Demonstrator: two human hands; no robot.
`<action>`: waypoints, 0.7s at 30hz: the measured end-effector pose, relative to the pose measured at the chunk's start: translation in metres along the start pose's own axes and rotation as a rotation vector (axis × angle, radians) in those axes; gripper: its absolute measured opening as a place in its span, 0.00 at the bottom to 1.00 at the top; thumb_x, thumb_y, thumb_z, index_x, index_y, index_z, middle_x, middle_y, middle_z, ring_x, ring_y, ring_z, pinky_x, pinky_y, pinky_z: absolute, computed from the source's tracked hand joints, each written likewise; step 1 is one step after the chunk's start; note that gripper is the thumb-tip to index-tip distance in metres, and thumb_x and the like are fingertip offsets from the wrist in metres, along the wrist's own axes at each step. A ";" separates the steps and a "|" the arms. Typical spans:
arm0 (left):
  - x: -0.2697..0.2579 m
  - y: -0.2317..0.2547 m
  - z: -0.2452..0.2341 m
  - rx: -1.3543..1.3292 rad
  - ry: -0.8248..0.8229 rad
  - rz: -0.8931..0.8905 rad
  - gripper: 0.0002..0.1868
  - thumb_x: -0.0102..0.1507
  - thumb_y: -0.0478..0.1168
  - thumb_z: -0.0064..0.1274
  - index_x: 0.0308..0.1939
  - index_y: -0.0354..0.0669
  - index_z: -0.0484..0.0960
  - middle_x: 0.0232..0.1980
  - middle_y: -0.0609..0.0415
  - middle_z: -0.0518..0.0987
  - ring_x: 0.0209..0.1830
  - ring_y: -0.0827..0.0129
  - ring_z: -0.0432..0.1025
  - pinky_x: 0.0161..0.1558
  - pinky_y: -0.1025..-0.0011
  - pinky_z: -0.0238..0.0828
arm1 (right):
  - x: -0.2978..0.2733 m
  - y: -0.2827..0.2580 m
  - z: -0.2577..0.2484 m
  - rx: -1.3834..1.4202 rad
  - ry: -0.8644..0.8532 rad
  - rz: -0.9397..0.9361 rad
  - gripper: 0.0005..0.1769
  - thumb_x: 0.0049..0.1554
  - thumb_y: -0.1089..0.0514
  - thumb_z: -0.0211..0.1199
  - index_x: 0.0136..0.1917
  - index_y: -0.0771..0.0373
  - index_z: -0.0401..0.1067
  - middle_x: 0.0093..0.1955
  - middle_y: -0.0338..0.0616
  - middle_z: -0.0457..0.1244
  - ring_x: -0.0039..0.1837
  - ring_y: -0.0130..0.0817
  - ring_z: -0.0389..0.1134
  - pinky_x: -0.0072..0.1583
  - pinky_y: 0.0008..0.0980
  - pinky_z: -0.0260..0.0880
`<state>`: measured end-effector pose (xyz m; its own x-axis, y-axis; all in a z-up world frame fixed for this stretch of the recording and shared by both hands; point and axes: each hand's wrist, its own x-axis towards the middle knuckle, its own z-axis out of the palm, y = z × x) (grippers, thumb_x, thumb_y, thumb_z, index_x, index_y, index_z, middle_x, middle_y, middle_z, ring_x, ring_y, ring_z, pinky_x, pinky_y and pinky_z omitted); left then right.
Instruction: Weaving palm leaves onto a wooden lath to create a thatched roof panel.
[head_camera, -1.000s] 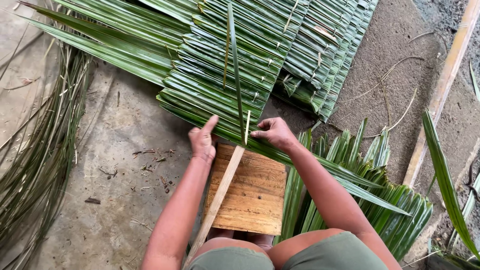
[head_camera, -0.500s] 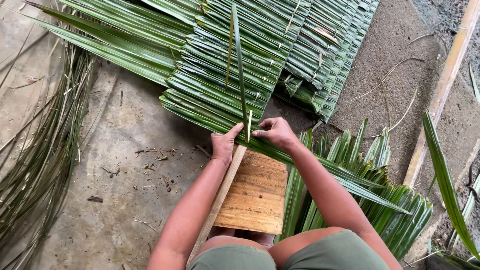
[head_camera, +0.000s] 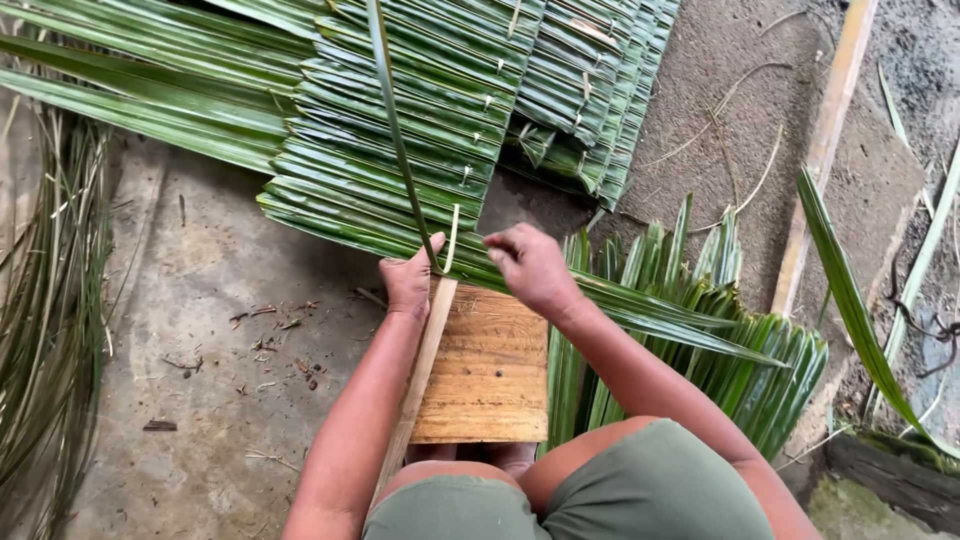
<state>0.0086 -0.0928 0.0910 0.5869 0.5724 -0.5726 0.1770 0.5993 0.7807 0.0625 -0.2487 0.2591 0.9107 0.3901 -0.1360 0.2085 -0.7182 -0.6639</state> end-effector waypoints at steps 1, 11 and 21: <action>-0.008 0.013 0.004 0.001 -0.009 -0.002 0.20 0.46 0.31 0.79 0.38 0.32 0.87 0.34 0.47 0.84 0.35 0.70 0.79 0.38 0.65 0.79 | -0.004 -0.002 0.004 -0.002 0.008 0.005 0.08 0.55 0.56 0.71 0.49 0.51 0.82 0.44 0.39 0.70 0.52 0.41 0.73 0.56 0.37 0.74; -0.020 0.038 0.013 -0.030 -0.050 -0.007 0.22 0.47 0.30 0.79 0.42 0.31 0.86 0.40 0.47 0.85 0.39 0.70 0.78 0.43 0.65 0.81 | -0.011 0.012 0.021 -0.080 -0.084 0.198 0.15 0.59 0.52 0.63 0.60 0.45 0.78 0.49 0.38 0.68 0.55 0.43 0.72 0.57 0.43 0.74; -0.021 0.026 0.011 -0.060 -0.018 -0.015 0.22 0.47 0.31 0.79 0.41 0.31 0.87 0.39 0.46 0.85 0.39 0.69 0.79 0.43 0.66 0.79 | -0.012 0.031 0.046 0.197 -0.202 0.592 0.28 0.56 0.47 0.63 0.68 0.56 0.73 0.56 0.42 0.72 0.63 0.41 0.71 0.63 0.45 0.71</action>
<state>0.0095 -0.0952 0.1256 0.5991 0.5531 -0.5789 0.1383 0.6407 0.7552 0.0415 -0.2494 0.2068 0.7628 0.0754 -0.6423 -0.3943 -0.7330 -0.5543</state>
